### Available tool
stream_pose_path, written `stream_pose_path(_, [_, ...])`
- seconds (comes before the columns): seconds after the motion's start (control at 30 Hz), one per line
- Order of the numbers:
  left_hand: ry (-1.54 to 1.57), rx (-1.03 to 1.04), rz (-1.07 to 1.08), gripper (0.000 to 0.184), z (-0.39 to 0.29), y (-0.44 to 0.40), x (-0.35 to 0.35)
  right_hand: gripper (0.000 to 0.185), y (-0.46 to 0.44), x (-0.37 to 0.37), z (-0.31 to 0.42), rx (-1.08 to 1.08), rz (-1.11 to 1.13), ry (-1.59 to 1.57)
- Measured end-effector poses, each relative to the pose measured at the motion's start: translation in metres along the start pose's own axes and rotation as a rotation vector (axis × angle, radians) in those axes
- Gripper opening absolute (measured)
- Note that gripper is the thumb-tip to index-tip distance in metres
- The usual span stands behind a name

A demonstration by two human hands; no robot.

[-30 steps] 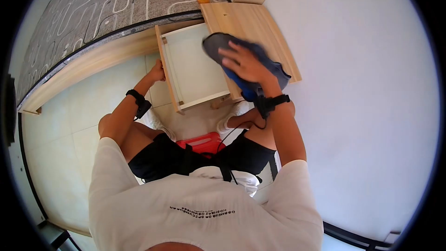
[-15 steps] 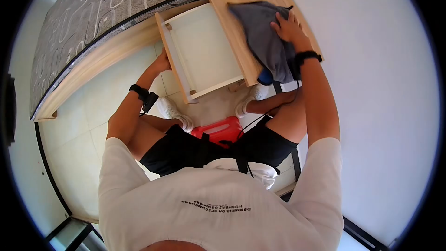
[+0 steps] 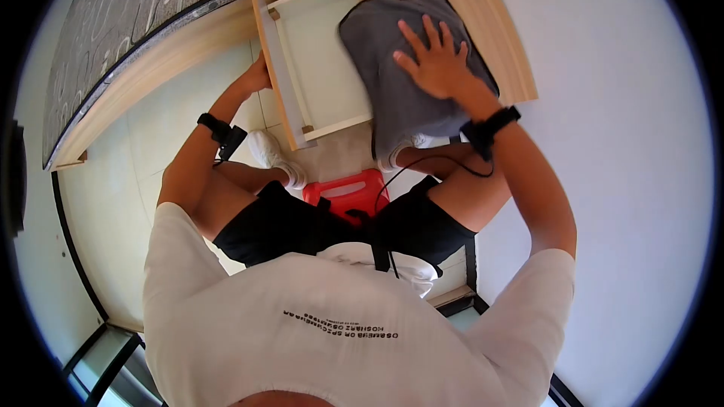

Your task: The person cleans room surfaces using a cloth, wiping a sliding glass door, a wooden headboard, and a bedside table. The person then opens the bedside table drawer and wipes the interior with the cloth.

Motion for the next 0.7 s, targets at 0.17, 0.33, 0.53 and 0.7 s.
stream_pose_path(0.17, [-0.011, -0.047, 0.047, 0.051, 0.004, -0.004, 0.000, 0.066, -0.066, 0.001, -0.022, 0.011, -0.088, 0.111])
stream_pose_path(0.33, [-0.003, -0.061, 0.026, 0.051, 0.024, -0.016, 0.002, 0.051, -0.090, 0.011, 0.002, -0.029, -0.146, 0.153])
stream_pose_path(0.53, [0.178, -0.262, 0.028, 0.051, 0.027, -0.008, 0.004, 0.044, -0.128, 0.002, 0.115, -0.305, -0.127, -0.245])
stream_pose_path(0.7, [0.231, -0.345, 0.018, 0.053, 0.017, 0.005, 0.009, 0.041, -0.133, 0.056, 0.169, 0.082, 0.194, -0.772])
Point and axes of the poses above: each hand's wrist, its own y-axis away from the middle knuckle, its own x-axis out of the palm, z = x × y, the point moved 6 cm from there along -y, towards the middle knuckle, and after that the axes turned 14 degrees about -y, right-handed, at the moved point
